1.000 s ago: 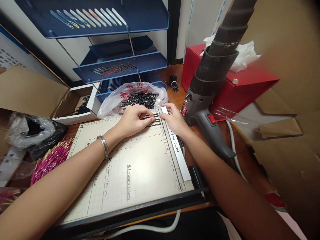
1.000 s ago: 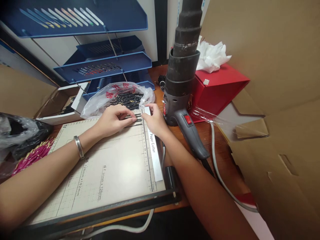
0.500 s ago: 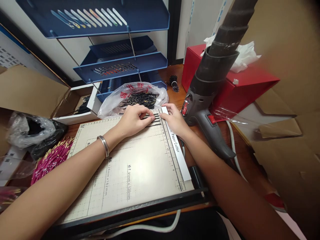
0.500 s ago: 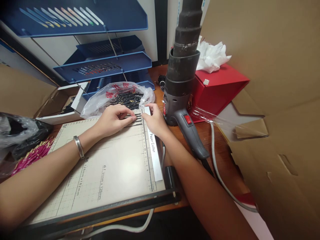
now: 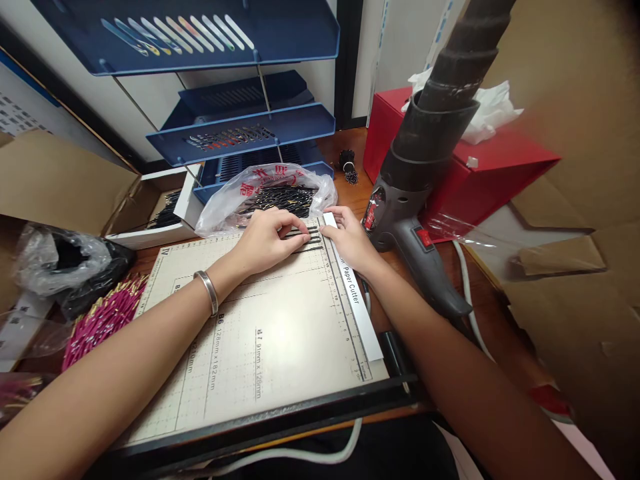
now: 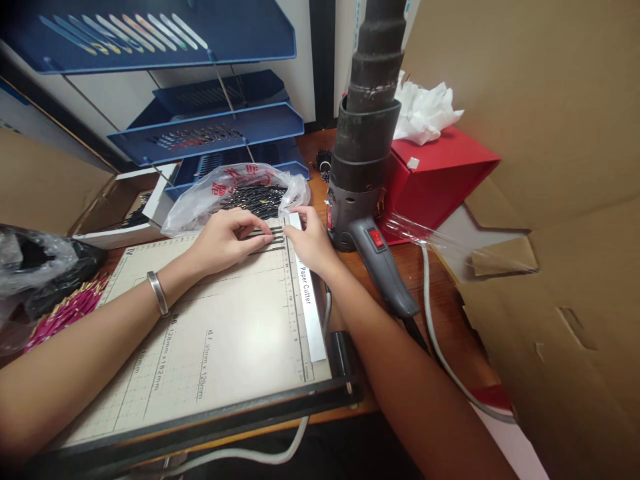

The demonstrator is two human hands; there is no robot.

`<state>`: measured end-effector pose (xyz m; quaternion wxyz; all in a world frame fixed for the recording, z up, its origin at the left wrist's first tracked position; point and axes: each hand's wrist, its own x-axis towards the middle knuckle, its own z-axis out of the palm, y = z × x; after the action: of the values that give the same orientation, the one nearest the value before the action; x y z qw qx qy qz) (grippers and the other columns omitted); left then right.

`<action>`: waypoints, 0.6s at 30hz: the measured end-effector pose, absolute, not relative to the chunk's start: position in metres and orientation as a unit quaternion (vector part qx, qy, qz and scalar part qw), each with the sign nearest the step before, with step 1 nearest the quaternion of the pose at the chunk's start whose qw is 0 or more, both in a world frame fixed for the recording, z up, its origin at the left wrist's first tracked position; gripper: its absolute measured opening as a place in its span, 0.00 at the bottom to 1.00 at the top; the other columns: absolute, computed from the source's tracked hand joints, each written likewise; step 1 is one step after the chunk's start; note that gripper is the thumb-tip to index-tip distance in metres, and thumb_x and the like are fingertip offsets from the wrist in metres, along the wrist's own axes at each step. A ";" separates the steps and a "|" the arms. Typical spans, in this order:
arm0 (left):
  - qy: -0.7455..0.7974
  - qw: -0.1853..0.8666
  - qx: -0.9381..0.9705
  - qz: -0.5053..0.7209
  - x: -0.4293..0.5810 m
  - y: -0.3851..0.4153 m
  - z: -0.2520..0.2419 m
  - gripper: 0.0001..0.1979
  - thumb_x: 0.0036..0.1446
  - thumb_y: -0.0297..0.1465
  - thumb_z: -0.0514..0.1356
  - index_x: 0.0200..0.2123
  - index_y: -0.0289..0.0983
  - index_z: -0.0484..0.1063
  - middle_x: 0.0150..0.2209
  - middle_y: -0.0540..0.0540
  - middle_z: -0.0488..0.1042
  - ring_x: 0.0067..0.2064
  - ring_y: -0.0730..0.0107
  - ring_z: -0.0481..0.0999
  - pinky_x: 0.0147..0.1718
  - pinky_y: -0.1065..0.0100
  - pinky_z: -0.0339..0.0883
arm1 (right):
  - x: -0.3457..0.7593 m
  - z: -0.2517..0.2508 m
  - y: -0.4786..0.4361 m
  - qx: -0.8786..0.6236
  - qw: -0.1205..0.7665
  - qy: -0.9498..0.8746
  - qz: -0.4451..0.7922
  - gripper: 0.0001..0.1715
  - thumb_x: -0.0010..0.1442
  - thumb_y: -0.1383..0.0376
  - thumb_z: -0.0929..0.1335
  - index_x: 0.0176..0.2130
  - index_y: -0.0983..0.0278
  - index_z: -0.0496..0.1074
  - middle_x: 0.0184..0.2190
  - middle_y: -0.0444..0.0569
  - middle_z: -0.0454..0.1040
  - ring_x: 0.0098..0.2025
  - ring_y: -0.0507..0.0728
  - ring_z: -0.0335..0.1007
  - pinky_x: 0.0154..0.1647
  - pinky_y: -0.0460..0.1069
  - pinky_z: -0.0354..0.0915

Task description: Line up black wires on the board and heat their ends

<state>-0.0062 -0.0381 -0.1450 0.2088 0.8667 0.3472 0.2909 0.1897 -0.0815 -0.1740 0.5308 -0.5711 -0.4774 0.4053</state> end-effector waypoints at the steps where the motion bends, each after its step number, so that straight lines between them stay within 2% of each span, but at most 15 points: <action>1: 0.348 0.208 0.867 0.291 -0.006 -0.038 -0.145 0.10 0.60 0.38 0.67 0.35 0.38 0.85 0.22 0.53 0.65 0.29 0.70 0.63 0.36 0.64 0.55 | 0.190 -0.174 -0.082 -0.570 0.530 -0.478 0.408 0.26 0.49 0.63 0.70 0.49 0.59 0.66 0.51 0.51 0.78 0.57 0.62 0.75 0.68 0.61 0.67; 9: 0.357 0.214 0.861 0.291 -0.006 -0.039 -0.145 0.10 0.59 0.38 0.66 0.35 0.38 0.85 0.22 0.52 0.64 0.29 0.69 0.63 0.35 0.64 0.55 | 0.190 -0.175 -0.085 -0.555 0.535 -0.484 0.414 0.33 0.46 0.61 0.74 0.51 0.59 0.66 0.52 0.51 0.76 0.58 0.63 0.74 0.68 0.61 0.66; 18: 0.364 0.224 0.852 0.301 -0.006 -0.040 -0.146 0.14 0.61 0.39 0.61 0.36 0.37 0.84 0.23 0.50 0.70 0.30 0.68 0.66 0.35 0.63 0.55 | 0.192 -0.179 -0.083 -0.545 0.538 -0.493 0.412 0.32 0.48 0.62 0.75 0.51 0.59 0.66 0.53 0.52 0.76 0.59 0.63 0.74 0.69 0.61 0.65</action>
<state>-0.0064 -0.0398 -0.1464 0.2240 0.8524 0.3638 0.3013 0.1922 -0.0834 -0.1787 0.5382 -0.5454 -0.4929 0.4122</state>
